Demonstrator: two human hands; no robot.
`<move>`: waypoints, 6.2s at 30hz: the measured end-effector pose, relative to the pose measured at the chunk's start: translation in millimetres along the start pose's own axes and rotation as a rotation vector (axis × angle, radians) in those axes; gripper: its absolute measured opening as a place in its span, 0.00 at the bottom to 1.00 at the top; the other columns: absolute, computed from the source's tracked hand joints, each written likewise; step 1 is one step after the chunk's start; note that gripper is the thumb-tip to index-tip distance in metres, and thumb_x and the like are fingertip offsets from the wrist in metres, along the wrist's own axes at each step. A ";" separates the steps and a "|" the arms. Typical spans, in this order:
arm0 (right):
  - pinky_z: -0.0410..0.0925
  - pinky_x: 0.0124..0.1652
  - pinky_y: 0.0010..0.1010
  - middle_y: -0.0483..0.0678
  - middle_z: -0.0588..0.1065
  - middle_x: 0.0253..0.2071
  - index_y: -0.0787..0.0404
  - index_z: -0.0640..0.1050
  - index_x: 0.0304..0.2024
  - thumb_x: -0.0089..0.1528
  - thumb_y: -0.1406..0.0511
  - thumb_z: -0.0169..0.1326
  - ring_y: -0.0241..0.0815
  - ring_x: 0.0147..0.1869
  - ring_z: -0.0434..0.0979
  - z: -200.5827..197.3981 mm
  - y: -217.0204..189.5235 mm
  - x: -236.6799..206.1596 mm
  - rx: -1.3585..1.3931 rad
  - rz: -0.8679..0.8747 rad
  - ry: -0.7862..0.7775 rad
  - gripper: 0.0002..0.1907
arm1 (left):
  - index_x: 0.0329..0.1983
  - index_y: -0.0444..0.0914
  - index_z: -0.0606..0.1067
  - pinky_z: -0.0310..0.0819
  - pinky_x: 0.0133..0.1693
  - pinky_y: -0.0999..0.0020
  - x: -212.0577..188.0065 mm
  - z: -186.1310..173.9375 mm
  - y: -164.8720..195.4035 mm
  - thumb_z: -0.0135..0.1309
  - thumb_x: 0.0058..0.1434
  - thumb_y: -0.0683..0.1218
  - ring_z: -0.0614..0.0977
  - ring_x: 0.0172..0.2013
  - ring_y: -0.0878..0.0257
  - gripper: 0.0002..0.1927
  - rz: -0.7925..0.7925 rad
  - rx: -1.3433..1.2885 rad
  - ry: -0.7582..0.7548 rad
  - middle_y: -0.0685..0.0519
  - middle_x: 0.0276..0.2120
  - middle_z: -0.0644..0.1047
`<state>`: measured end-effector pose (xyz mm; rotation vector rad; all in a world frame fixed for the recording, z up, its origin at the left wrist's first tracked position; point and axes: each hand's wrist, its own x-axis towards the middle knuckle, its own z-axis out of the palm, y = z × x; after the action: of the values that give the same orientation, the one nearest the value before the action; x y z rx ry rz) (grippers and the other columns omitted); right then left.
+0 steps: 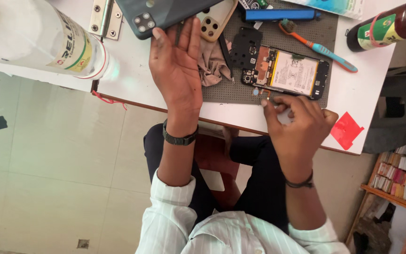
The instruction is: The person sits at a workbench holding a smartphone with its back cover removed, then uses a blue electric screwdriver to unscrew components from the phone's rear housing. They set the phone on a repair mat, lift out internal parts, handle a small removed component, and continue working on the exposed internals with the screwdriver.
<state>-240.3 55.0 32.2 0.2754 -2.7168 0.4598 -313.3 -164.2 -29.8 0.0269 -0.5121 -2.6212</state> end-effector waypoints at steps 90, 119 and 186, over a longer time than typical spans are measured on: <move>0.61 0.30 0.21 0.44 0.77 0.31 0.63 0.83 0.43 0.62 0.70 0.67 0.29 0.30 0.68 -13.2 73.0 132.0 0.659 -0.175 -0.527 0.08 | 0.58 0.38 0.70 0.66 0.50 0.63 -56.9 80.5 -33.7 0.69 0.55 0.47 0.81 0.47 0.62 0.29 0.402 1.681 -0.459 0.58 0.50 0.78; 0.69 0.48 0.22 0.49 0.75 0.59 0.66 0.79 0.40 0.64 0.69 0.59 0.31 0.47 0.74 -20.8 73.0 131.4 1.143 0.060 -0.671 0.05 | 0.47 0.37 0.70 0.82 0.40 0.76 -54.0 77.4 -24.5 0.70 0.58 0.42 0.85 0.39 0.65 0.20 0.416 1.465 -0.438 0.52 0.57 0.79; 0.76 0.56 0.27 0.49 0.78 0.49 0.66 0.74 0.53 0.63 0.75 0.61 0.35 0.54 0.81 -6.9 58.6 111.6 1.212 0.167 -0.675 0.16 | 0.47 0.36 0.75 0.80 0.35 0.83 -61.5 77.0 -20.2 0.68 0.67 0.38 0.82 0.34 0.75 0.12 0.048 1.166 -0.323 0.55 0.46 0.80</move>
<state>-354.4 97.5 65.3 0.5700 -2.6283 2.3860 -275.6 -93.0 30.4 -0.0377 -2.0116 -1.9185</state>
